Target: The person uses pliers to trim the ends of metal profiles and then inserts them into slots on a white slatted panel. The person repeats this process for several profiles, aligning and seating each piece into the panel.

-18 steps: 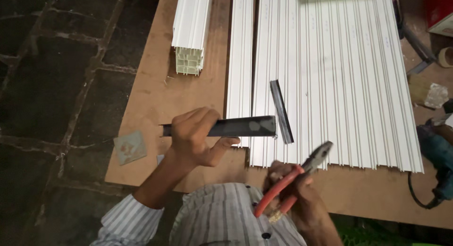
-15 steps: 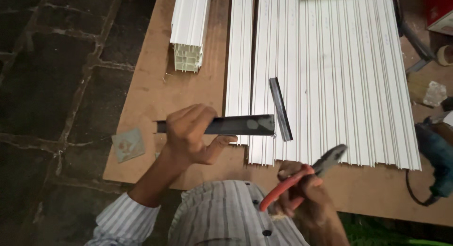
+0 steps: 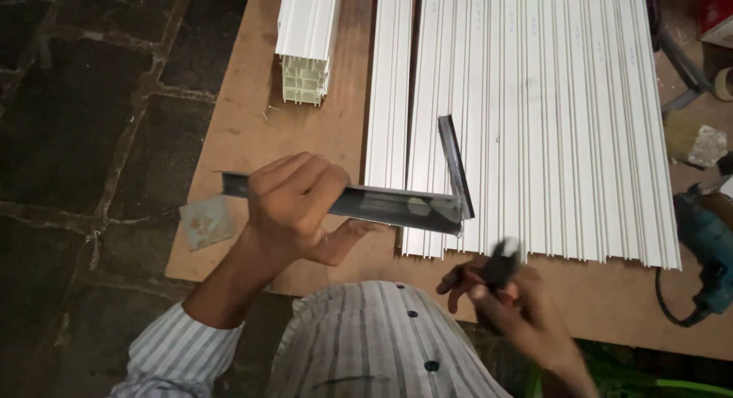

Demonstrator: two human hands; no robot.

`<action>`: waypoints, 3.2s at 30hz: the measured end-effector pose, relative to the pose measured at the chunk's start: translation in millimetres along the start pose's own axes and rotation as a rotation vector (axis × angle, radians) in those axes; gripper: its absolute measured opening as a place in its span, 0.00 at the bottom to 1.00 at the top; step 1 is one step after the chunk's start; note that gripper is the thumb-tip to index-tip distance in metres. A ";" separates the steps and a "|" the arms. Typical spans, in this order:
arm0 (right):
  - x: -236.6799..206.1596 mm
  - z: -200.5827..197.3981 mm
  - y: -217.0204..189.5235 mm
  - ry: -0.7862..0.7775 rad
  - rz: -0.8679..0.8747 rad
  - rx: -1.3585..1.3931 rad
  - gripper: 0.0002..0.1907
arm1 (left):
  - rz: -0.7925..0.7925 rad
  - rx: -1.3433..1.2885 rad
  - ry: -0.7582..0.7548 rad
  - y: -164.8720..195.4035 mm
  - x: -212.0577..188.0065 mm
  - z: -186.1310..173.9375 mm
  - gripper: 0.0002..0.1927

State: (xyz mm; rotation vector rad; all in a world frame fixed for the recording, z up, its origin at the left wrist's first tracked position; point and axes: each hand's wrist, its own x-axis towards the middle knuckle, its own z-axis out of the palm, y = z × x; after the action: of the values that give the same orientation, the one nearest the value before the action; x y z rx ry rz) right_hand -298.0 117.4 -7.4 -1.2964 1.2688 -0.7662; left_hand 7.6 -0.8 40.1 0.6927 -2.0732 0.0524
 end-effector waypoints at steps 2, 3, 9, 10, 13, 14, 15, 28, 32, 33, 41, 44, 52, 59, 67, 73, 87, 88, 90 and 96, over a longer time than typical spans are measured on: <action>3.2 2.6 -1.5 -0.020 0.092 -0.065 0.13 | 0.023 0.024 -0.008 2.2 2.0 2.7 0.27; 1.3 4.0 -3.4 -0.008 0.201 -0.105 0.12 | 0.029 0.037 -0.022 2.9 1.8 2.5 0.27; 0.1 0.1 -23.1 -0.043 0.043 -0.202 0.11 | 0.061 0.056 -0.058 3.4 2.7 2.9 0.27; 0.0 -0.9 -25.3 -0.048 -0.016 -0.226 0.11 | 0.065 0.060 -0.065 3.2 3.0 3.9 0.27; -0.8 -0.5 -25.5 -0.049 0.242 -0.108 0.13 | 0.081 0.064 -0.089 3.3 1.8 3.9 0.27; -1.7 -1.0 -23.9 -0.060 0.206 -0.100 0.13 | 0.082 0.057 -0.089 3.2 1.3 4.6 0.28; -2.5 -2.3 -22.1 -0.071 0.169 -0.092 0.13 | 0.083 0.050 -0.088 3.1 0.6 5.2 0.28; -5.2 -9.5 -23.9 -0.060 0.054 -0.318 0.10 | 0.081 0.055 -0.102 3.2 -1.9 -0.8 0.28; -3.2 -10.7 -26.3 -0.060 -0.046 -0.402 0.10 | 0.093 0.066 -0.091 2.5 -1.6 -0.2 0.28; -2.7 -10.8 -26.7 -0.063 -0.079 -0.407 0.11 | 0.097 0.069 -0.090 1.9 -1.1 0.0 0.28; -5.3 -10.7 -34.5 -0.013 0.027 -0.494 0.10 | 0.132 0.095 -0.081 -0.6 -1.4 -0.5 0.30; -5.4 -10.2 -35.5 -0.012 -0.043 -0.465 0.08 | 0.138 0.109 -0.083 -0.8 -2.0 0.2 0.31; -4.8 -11.3 -32.4 -0.007 -0.104 -0.513 0.11 | 0.132 0.104 -0.090 -0.8 -0.8 -0.5 0.31; -3.4 -11.6 -32.7 -0.040 -0.129 -0.469 0.12 | 0.144 0.107 -0.078 -0.1 -0.6 -0.3 0.32; -4.1 -12.5 -32.3 -0.019 -0.030 -0.501 0.11 | 0.158 0.116 -0.082 -1.6 -2.9 3.7 0.31; -1.8 -10.9 -35.9 -0.037 -0.143 -0.456 0.07 | 0.178 0.116 -0.083 -3.1 -6.2 5.1 0.31; 2.1 -13.5 -22.2 -0.041 -0.258 -0.505 0.11 | 0.184 0.114 -0.104 0.8 0.8 3.1 0.31; 1.5 -14.7 -20.5 -0.053 -0.242 -0.452 0.12 | 0.192 0.115 -0.098 1.5 2.3 3.3 0.31; 0.1 -20.7 -16.8 -0.197 -0.082 -0.276 0.14 | 0.196 0.122 -0.112 2.8 4.1 1.4 0.30; -12.1 -25.3 7.9 -0.289 0.208 -0.070 0.16 | 0.254 0.132 -0.151 1.6 3.6 4.3 0.32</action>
State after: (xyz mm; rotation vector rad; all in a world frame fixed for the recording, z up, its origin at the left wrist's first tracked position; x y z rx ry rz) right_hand -326.4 123.8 -7.6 -1.2566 1.1799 -0.3749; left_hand 2.0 -2.4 40.9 0.5210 -2.3100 0.2905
